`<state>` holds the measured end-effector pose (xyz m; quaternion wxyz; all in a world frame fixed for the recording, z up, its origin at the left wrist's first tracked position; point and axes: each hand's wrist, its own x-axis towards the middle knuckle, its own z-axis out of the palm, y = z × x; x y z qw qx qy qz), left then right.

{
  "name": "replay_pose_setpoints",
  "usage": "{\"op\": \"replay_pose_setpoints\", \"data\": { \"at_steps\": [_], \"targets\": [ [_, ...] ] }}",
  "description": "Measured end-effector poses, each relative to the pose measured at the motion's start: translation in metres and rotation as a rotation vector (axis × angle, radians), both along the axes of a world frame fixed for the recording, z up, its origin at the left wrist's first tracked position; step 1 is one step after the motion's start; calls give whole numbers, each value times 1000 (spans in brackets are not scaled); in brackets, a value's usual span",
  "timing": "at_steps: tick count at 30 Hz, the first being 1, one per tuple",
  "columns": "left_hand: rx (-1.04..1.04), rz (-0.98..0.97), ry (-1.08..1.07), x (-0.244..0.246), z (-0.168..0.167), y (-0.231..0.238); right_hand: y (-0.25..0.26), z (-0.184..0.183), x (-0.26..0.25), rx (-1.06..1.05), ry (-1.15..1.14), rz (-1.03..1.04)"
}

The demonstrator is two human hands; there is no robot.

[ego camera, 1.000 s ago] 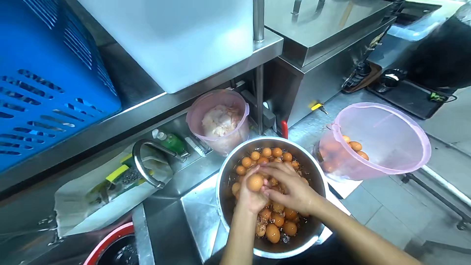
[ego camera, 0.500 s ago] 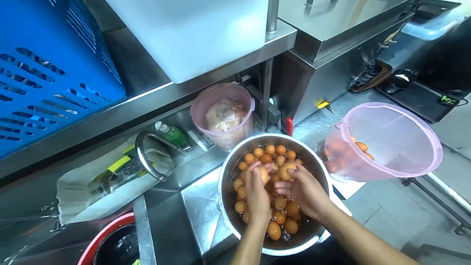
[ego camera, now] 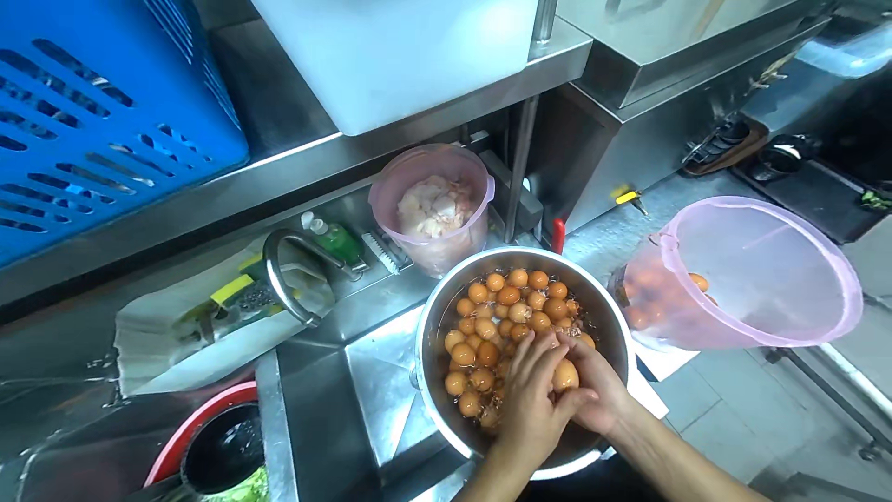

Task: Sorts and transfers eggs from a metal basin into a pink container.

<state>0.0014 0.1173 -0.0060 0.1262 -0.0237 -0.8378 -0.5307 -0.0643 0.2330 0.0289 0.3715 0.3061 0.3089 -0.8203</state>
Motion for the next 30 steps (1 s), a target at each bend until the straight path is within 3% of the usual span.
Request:
{"op": "replay_pose_setpoints", "data": {
  "at_steps": [2,4,9,12,15,18,22,24,26,30],
  "targets": [
    [0,44,-46,-10,4,-21,7,11,-6,2,-24,50],
    [-131,132,-216,-31,4,-50,18,23,-12,39,40,78],
    [-633,51,-895,-85,-4,-76,39,32,-25,103,247,161],
    [-693,29,-992,-99,-11,-71,43,28,-22,77,263,208],
    [-658,29,-953,-101,-22,-77,45,20,-13,120,295,254],
    [-349,97,-833,-93,-21,-90,47,12,-10,146,332,314],
    [635,173,-851,-71,12,-88,42,8,-10,183,345,353],
    [957,116,-922,-62,31,-81,36,12,-14,212,405,377],
    [1036,76,-936,-51,42,-72,29,16,-18,259,467,377],
    [806,67,-851,-37,45,-55,16,27,-20,331,494,394]
  ]
}}
